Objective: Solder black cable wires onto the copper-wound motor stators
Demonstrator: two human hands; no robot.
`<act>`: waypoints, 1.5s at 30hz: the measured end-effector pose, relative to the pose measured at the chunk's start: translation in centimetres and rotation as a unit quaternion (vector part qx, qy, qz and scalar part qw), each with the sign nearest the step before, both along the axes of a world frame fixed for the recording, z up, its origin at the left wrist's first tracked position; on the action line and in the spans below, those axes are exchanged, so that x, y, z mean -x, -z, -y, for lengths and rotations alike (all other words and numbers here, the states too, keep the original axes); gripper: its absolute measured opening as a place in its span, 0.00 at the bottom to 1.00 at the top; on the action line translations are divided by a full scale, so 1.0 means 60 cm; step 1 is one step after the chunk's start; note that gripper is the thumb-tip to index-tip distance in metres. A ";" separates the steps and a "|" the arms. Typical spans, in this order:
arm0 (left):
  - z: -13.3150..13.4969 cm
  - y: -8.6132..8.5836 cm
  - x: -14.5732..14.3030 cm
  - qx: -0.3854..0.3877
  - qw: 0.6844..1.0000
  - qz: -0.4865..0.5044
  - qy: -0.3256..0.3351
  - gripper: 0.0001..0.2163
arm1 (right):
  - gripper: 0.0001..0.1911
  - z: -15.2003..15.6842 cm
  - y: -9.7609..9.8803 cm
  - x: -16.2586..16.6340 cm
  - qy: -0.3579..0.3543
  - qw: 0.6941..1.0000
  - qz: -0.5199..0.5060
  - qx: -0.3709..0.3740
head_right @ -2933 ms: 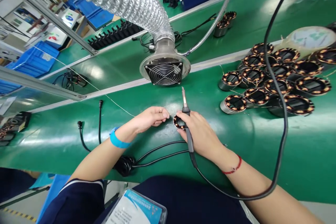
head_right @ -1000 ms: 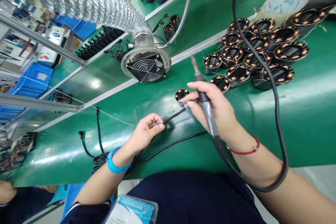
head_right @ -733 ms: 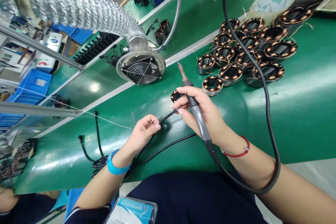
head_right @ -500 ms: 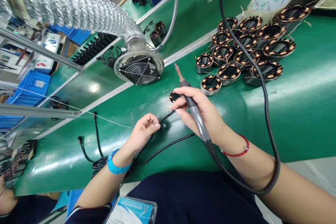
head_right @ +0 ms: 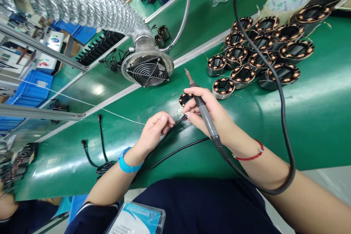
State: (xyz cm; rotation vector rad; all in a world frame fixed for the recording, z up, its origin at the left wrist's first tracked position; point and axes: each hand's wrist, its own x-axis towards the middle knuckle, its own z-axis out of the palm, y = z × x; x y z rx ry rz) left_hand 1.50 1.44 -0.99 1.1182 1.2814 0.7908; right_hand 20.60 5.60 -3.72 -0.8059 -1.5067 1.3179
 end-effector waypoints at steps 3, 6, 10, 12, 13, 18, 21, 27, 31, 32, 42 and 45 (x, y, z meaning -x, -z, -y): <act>-0.012 -0.004 -0.020 -0.034 0.999 -0.018 0.021 0.22 | 0.25 0.003 0.001 0.003 -0.010 1.000 -0.016 -0.005; -0.018 -0.005 -0.031 -0.068 0.996 -0.052 0.026 0.21 | 0.25 0.006 0.002 0.005 0.002 0.999 -0.013 -0.030; -0.017 -0.002 -0.032 -0.097 0.991 -0.088 0.042 0.20 | 0.25 0.007 0.001 0.005 0.009 0.995 -0.013 -0.100; -0.015 -0.002 -0.031 -0.100 0.990 -0.083 0.049 0.19 | 0.25 0.007 0.000 0.005 0.010 0.992 -0.007 -0.123; -0.014 -0.003 -0.031 -0.089 0.993 -0.062 0.054 0.18 | 0.26 0.008 -0.001 0.006 0.010 0.992 -0.005 -0.128; -0.010 -0.011 -0.027 0.043 0.992 0.093 0.068 0.17 | 0.25 0.015 -0.002 0.016 0.014 0.991 -0.014 -0.133; -0.018 -0.010 -0.015 0.009 0.999 0.043 0.025 0.10 | 0.25 0.015 0.004 0.017 0.024 0.988 0.035 -0.150; -0.048 0.018 0.016 -0.047 0.992 -0.104 -0.061 0.04 | 0.29 -0.004 0.040 0.006 0.162 0.924 0.290 -0.189; -0.055 0.028 0.021 -0.048 0.993 -0.086 -0.057 0.05 | 0.29 -0.008 0.052 0.011 0.118 0.929 0.320 -0.144; -0.055 0.028 0.021 -0.046 0.994 -0.083 -0.056 0.05 | 0.29 -0.008 0.051 0.013 0.103 0.935 0.310 -0.135; -0.054 0.023 0.033 -0.027 0.991 -0.100 -0.083 0.06 | 0.23 0.008 0.027 0.008 0.187 0.939 0.161 -0.240; -0.057 0.027 0.035 -0.023 0.991 -0.097 -0.086 0.06 | 0.18 0.012 0.025 0.007 0.155 0.949 0.106 -0.254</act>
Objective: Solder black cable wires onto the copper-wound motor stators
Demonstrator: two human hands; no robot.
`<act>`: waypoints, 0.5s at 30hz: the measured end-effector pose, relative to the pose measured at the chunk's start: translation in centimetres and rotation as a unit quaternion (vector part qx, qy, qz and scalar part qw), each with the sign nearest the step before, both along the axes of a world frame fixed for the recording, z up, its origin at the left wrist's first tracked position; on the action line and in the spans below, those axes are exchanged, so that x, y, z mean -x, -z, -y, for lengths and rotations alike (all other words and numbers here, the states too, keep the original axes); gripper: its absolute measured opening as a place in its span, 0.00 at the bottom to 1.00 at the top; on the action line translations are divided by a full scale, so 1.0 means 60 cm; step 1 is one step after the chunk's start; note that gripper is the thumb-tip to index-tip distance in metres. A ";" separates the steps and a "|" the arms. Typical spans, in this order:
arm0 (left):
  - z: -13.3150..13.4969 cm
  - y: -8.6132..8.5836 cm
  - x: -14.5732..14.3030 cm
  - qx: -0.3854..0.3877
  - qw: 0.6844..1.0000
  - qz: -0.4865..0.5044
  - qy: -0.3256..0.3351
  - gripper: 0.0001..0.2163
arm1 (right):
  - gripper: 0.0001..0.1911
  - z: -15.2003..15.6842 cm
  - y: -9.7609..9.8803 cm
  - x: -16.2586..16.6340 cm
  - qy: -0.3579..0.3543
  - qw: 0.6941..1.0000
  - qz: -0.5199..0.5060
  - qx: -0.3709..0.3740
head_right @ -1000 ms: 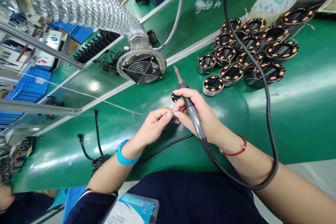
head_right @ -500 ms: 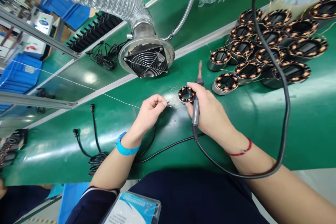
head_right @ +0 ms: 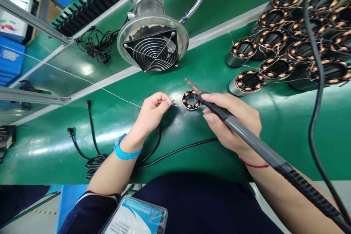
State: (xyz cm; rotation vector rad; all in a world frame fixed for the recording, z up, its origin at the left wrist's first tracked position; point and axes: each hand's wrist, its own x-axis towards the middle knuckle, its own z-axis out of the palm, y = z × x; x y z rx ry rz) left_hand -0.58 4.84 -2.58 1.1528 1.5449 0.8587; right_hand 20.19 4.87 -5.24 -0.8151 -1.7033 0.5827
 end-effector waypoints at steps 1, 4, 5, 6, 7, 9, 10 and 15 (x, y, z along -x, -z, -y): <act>-0.001 0.002 0.000 0.001 1.000 0.000 0.000 0.07 | 0.17 0.001 -0.003 0.001 -0.015 1.000 -0.001 -0.013; -0.002 0.007 0.001 -0.004 1.000 0.002 0.001 0.07 | 0.11 0.003 -0.014 0.003 -0.051 0.998 0.025 -0.037; -0.002 0.008 0.002 -0.006 1.000 0.003 0.002 0.06 | 0.10 0.003 -0.017 0.004 -0.058 0.997 0.039 -0.035; -0.002 0.009 0.002 -0.008 1.000 0.005 0.001 0.06 | 0.09 0.003 -0.020 0.004 -0.062 0.996 0.051 -0.031; -0.002 0.009 0.002 -0.010 1.000 0.006 0.001 0.06 | 0.08 0.003 -0.023 0.005 -0.065 0.996 0.062 -0.028; -0.002 0.009 0.002 -0.009 1.000 0.006 -0.002 0.07 | 0.08 0.003 -0.026 0.005 -0.070 0.995 0.072 -0.026; -0.002 0.009 0.002 -0.007 1.000 0.006 -0.003 0.07 | 0.08 0.003 -0.027 0.005 -0.074 0.994 0.072 -0.028; -0.004 0.009 0.001 -0.012 1.000 0.011 -0.007 0.08 | 0.09 0.003 -0.027 0.005 -0.080 0.994 0.075 -0.030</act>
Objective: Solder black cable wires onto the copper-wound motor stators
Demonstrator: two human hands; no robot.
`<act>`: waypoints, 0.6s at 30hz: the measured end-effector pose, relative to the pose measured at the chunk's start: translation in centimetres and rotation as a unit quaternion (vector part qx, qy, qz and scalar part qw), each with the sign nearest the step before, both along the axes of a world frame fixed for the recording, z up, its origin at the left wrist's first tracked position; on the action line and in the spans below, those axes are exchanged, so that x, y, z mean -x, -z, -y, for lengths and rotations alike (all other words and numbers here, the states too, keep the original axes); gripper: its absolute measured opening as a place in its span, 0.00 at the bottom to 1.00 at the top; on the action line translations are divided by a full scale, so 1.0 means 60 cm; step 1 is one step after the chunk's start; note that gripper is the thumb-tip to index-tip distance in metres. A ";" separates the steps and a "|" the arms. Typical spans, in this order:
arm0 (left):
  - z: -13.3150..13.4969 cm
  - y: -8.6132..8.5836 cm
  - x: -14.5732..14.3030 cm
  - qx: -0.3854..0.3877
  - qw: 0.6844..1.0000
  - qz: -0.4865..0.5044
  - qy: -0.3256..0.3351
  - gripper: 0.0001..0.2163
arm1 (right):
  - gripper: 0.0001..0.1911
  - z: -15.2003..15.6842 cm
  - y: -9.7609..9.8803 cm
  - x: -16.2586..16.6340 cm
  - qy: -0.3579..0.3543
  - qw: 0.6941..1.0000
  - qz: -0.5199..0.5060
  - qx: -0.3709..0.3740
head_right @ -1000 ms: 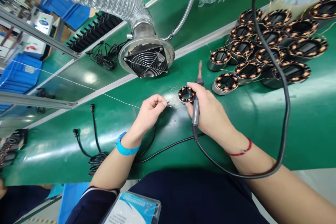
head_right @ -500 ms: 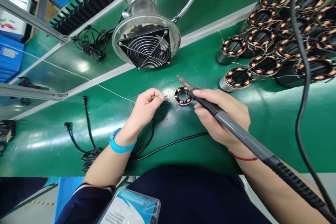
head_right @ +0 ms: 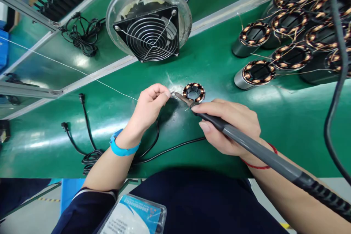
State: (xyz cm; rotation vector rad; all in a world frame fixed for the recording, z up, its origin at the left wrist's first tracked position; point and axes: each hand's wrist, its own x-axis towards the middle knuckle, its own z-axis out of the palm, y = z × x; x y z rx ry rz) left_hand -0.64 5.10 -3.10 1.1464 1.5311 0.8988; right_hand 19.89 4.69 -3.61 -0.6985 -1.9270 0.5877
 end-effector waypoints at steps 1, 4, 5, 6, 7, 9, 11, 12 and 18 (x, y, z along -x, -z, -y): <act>0.000 0.000 0.000 -0.002 1.000 0.002 0.000 0.08 | 0.09 0.000 0.001 0.000 -0.001 1.000 0.002 0.005; 0.000 -0.001 -0.001 -0.004 1.000 0.008 -0.002 0.08 | 0.10 0.001 0.003 0.001 0.001 1.000 -0.012 0.007; 0.001 -0.002 -0.001 -0.005 1.000 0.010 -0.003 0.09 | 0.10 0.001 0.004 0.002 0.003 1.000 -0.018 0.007; 0.001 -0.003 -0.001 -0.006 1.000 0.012 -0.004 0.09 | 0.10 0.001 0.005 0.002 0.007 1.000 -0.024 0.006; 0.001 -0.003 -0.001 -0.007 1.000 0.012 -0.004 0.09 | 0.10 0.001 0.005 0.003 0.009 1.000 -0.028 0.005; 0.000 -0.005 -0.002 -0.006 1.000 0.011 -0.006 0.09 | 0.10 0.001 0.006 0.004 0.007 1.000 -0.023 0.008; 0.000 -0.006 -0.003 -0.004 1.000 0.008 -0.006 0.09 | 0.11 0.001 0.008 0.004 0.002 1.000 -0.020 0.007; -0.001 -0.006 -0.003 -0.003 1.000 0.007 -0.006 0.09 | 0.12 0.001 0.009 0.005 0.001 1.000 -0.024 0.005; -0.001 -0.005 -0.004 -0.002 1.000 0.007 -0.005 0.09 | 0.14 0.000 0.019 0.006 0.023 0.997 -0.074 -0.011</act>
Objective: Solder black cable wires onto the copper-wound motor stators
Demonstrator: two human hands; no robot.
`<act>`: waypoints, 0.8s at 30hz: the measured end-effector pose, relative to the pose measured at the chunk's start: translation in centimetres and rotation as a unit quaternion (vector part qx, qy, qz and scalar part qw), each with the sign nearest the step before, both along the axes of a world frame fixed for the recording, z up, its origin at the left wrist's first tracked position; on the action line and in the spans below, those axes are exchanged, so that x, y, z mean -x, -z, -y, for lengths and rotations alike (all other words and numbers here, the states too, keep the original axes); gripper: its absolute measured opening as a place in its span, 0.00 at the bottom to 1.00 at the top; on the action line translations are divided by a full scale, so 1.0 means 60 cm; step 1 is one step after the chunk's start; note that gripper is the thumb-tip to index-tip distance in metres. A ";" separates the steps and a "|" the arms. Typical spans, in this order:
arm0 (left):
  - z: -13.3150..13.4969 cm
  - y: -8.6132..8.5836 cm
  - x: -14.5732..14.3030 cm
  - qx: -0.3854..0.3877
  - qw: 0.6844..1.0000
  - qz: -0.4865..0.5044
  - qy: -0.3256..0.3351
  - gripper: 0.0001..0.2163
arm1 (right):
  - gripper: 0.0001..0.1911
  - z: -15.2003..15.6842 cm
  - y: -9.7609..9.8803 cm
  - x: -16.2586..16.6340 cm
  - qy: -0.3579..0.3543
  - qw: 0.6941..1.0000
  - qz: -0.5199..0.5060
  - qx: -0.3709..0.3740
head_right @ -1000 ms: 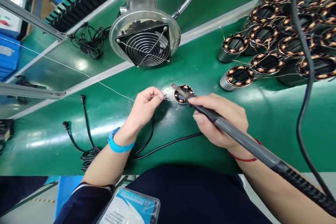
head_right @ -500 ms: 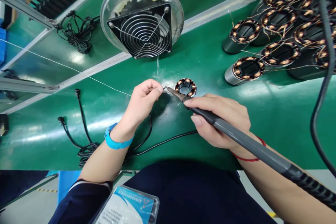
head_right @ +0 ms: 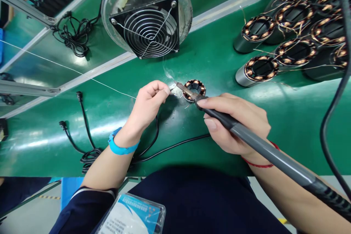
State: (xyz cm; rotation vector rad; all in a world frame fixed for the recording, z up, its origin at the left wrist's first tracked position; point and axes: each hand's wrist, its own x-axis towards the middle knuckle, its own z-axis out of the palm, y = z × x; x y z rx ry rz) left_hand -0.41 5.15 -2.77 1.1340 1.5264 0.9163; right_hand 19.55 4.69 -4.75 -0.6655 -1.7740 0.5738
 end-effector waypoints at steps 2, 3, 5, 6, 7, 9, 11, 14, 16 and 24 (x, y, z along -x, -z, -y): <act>0.000 0.001 0.001 -0.003 1.000 -0.001 0.000 0.08 | 0.14 -0.001 -0.002 0.000 -0.003 1.000 0.012 -0.004; 0.000 0.002 0.001 -0.006 1.000 -0.002 0.000 0.08 | 0.14 -0.001 -0.004 0.000 -0.008 1.000 0.025 -0.005; 0.000 0.002 0.001 -0.012 1.000 -0.002 0.000 0.08 | 0.13 -0.001 -0.008 0.000 -0.018 0.999 0.047 -0.001; -0.001 0.003 0.002 -0.014 1.000 -0.003 -0.001 0.08 | 0.13 -0.001 -0.009 0.000 -0.021 0.998 0.051 0.001; -0.001 0.003 0.001 -0.014 1.000 -0.003 -0.002 0.08 | 0.14 -0.001 -0.010 0.000 -0.020 0.999 0.048 0.001; -0.001 0.002 0.001 -0.012 1.000 -0.001 -0.003 0.08 | 0.14 0.000 -0.008 0.000 -0.008 0.999 0.033 -0.004; -0.001 0.002 0.001 -0.011 1.000 0.002 -0.004 0.08 | 0.16 -0.001 -0.003 0.000 0.008 1.000 0.028 -0.007; 0.000 0.004 0.001 -0.013 1.000 0.007 -0.004 0.08 | 0.21 -0.002 0.004 0.001 0.008 0.999 0.037 -0.015; 0.001 0.005 0.001 -0.020 1.000 0.008 -0.002 0.07 | 0.24 -0.002 0.006 0.002 0.005 0.999 0.044 -0.023; 0.005 0.000 0.002 -0.042 0.999 0.010 -0.018 0.06 | 0.21 0.005 -0.037 0.019 0.053 0.977 0.163 0.127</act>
